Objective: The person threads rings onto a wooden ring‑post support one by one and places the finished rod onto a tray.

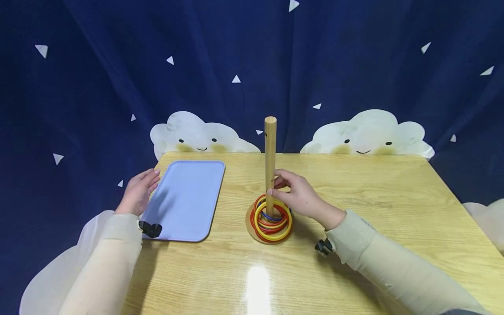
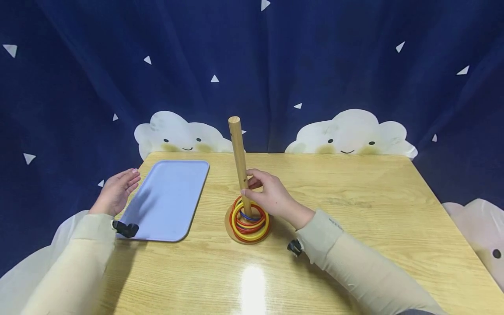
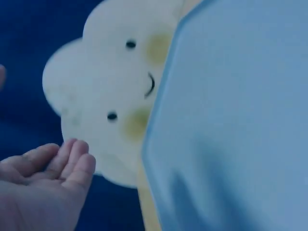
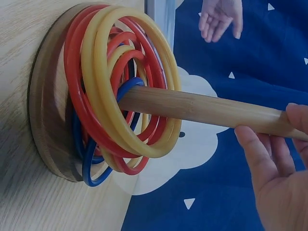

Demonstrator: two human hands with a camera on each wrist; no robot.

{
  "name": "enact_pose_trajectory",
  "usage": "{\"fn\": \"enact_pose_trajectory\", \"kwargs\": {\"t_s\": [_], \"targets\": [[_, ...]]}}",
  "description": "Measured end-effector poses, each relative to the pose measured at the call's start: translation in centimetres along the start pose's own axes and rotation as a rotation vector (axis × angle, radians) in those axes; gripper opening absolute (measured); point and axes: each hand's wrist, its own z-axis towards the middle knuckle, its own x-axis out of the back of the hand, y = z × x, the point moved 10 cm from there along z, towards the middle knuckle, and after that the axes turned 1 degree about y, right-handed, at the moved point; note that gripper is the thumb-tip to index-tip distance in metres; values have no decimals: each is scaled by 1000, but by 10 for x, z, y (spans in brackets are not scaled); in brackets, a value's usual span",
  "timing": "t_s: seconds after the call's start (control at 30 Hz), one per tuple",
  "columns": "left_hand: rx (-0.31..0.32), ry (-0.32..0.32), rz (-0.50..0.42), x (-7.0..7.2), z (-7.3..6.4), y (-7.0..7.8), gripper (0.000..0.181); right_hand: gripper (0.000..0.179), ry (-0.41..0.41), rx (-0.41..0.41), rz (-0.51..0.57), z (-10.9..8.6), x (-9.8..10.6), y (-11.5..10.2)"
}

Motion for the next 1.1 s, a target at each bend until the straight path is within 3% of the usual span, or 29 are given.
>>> {"fn": "enact_pose_trajectory", "kwargs": {"t_s": [0.17, 0.37, 0.57, 0.77, 0.9, 1.1], "targets": [[131, 1, 92, 32, 8, -29, 79, 34, 2, 5, 4, 1, 0, 0], [217, -42, 248, 53, 10, -56, 70, 33, 5, 34, 30, 2, -3, 2], [205, -55, 305, 57, 13, -55, 69, 31, 16, 53, 23, 3, -1, 0], [266, 10, 343, 68, 16, -65, 59, 32, 8, 45, 25, 4, 0, -1], [284, -27, 412, 71, 16, -70, 54, 33, 4, 38, 30, 3, -1, -1], [259, -77, 482, 61, 19, -75, 49, 36, 23, 28, 42, 0, -1, 5]]}}
